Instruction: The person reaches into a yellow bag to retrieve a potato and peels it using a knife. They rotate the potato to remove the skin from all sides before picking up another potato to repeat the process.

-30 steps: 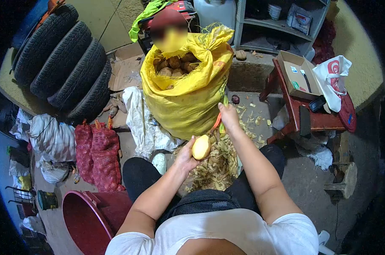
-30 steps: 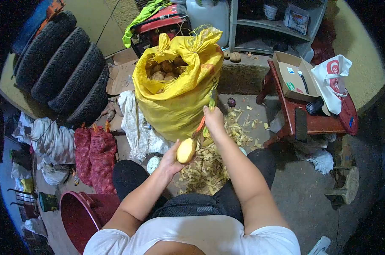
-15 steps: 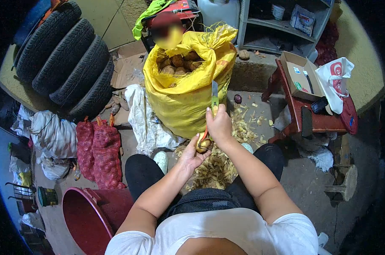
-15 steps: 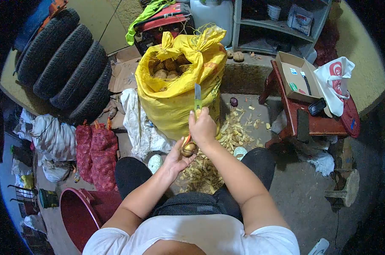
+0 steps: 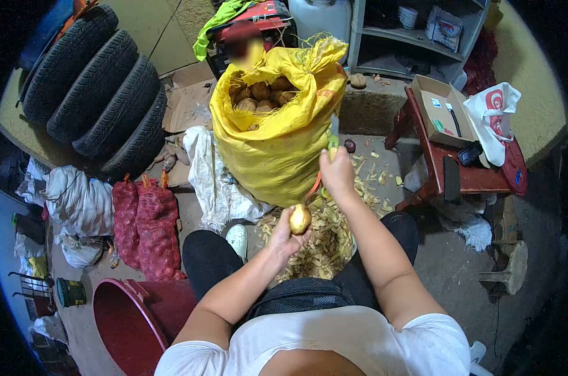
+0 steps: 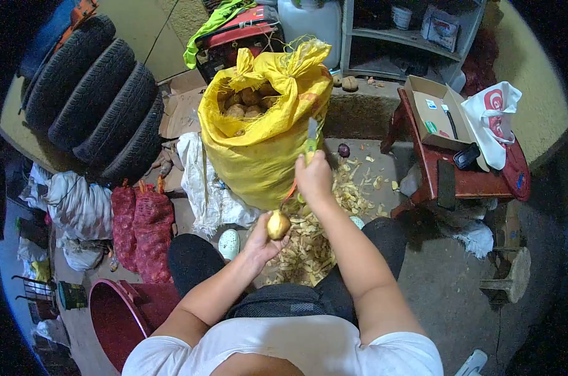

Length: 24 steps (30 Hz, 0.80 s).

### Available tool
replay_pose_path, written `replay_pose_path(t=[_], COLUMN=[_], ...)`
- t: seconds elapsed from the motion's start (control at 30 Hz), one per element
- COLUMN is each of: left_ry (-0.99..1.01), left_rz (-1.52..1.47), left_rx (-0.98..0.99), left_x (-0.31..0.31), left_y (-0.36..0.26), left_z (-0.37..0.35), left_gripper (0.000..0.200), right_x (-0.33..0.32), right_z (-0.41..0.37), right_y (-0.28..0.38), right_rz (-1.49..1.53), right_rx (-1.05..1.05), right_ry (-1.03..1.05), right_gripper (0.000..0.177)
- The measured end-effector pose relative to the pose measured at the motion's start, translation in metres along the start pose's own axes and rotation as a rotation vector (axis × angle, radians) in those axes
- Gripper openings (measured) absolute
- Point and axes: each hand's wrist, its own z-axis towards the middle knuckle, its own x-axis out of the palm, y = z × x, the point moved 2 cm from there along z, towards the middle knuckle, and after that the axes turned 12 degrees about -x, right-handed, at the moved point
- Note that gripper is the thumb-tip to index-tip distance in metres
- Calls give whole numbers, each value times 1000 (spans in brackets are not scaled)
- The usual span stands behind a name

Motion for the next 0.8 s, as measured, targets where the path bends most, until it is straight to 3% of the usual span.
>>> replay_pose_path(t=[0.1,0.23,0.53,0.6,0.73,0.8], left_ry=[55,20,-37,75,15,100], left_rz=[-40,-27,55,75,73,102], left_rx=[6,-7,-29,-69,-45,-48], left_x=[-3,8,-1,-2,5,4], left_y=[-4,2,-1,-1,-1,0], left_z=[4,2,14,14,3,0], left_gripper=[30,30,32,27,27,28], right_x=[4,15,9,8,8,9], right_z=[-20,-34,-26,-23,-15,-10], right_y=[22,28,24,21,7,-3], right_rz=[-65,-108,-191,-178,-107,-80], right_rx=[-28,-189,-64,-37,66,87], right_ry=[175,148,215,236,285,288], right_gripper=[32,31,32,33,35,36])
